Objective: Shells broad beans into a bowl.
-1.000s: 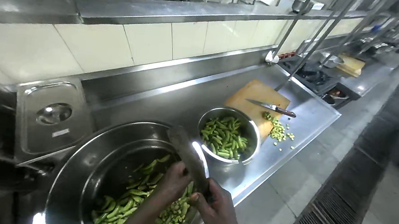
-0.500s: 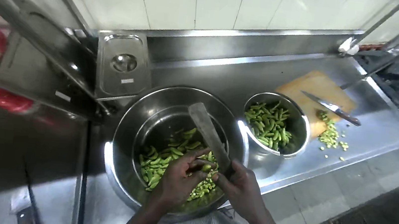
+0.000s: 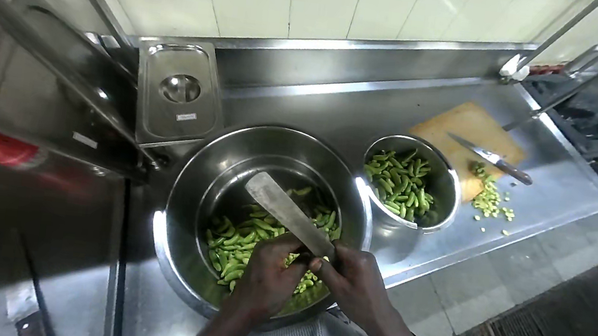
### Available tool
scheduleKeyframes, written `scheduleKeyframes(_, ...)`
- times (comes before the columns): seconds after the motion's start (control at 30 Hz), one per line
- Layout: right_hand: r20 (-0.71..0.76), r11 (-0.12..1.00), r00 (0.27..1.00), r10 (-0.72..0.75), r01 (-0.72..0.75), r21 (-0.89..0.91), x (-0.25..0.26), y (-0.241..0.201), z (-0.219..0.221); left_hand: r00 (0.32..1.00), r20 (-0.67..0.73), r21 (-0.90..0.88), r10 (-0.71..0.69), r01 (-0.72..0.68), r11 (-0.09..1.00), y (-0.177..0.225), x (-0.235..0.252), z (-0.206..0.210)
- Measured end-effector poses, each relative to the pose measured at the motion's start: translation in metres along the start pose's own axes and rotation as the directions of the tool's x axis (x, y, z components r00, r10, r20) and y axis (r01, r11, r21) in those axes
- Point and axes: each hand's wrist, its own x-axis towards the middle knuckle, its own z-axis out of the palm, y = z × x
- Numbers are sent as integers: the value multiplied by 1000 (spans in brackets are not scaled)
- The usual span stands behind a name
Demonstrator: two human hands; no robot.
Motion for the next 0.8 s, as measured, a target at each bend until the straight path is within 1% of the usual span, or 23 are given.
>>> scheduleKeyframes(0.07,6,1000,1000,-16,16,24,-1,0,-1,998,-48,-76,-50,46,996,-4,1,1)
scheduleKeyframes(0.13,-11,997,999,-40,40,63,-1,2,-2,989,-43,-233,-144,130,964,-4,4,-1)
scheduleKeyframes(0.17,-26,996,998,-54,56,76,-1,3,-2,979,-41,-328,-201,177,928,-2,5,-3)
scheduleKeyframes(0.23,-52,995,996,-75,79,69,0,6,-3,943,-33,-510,-331,269,817,1,7,-6)
scheduleKeyframes(0.3,-66,997,995,-68,70,31,1,6,-3,902,43,-678,-430,343,650,-1,8,-10)
scheduleKeyframes(0.37,-40,1000,999,-20,20,-18,1,3,-3,857,141,-785,-495,401,471,-3,8,-12)
scheduleKeyframes(0.4,-29,1000,1000,-2,1,-23,1,2,-2,840,181,-811,-512,422,406,-4,8,-12)
scheduleKeyframes(0.43,-24,1000,1000,2,-2,-24,1,1,-1,827,214,-821,-520,440,362,-5,7,-11)
scheduleKeyframes(0.5,-26,1000,1000,-17,16,-14,0,-1,1,814,267,-827,-516,469,311,-5,5,-8)
scheduleKeyframes(0.63,-66,995,993,-94,95,18,1,-3,5,794,323,-817,-514,509,272,-2,2,-1)
scheduleKeyframes(0.77,10,998,998,-70,70,-7,1,-3,4,801,368,-812,-473,524,255,-5,-1,-1)
scheduleKeyframes(0.8,25,997,997,-70,71,-19,1,-2,5,804,360,-818,-472,516,254,-7,-2,-1)
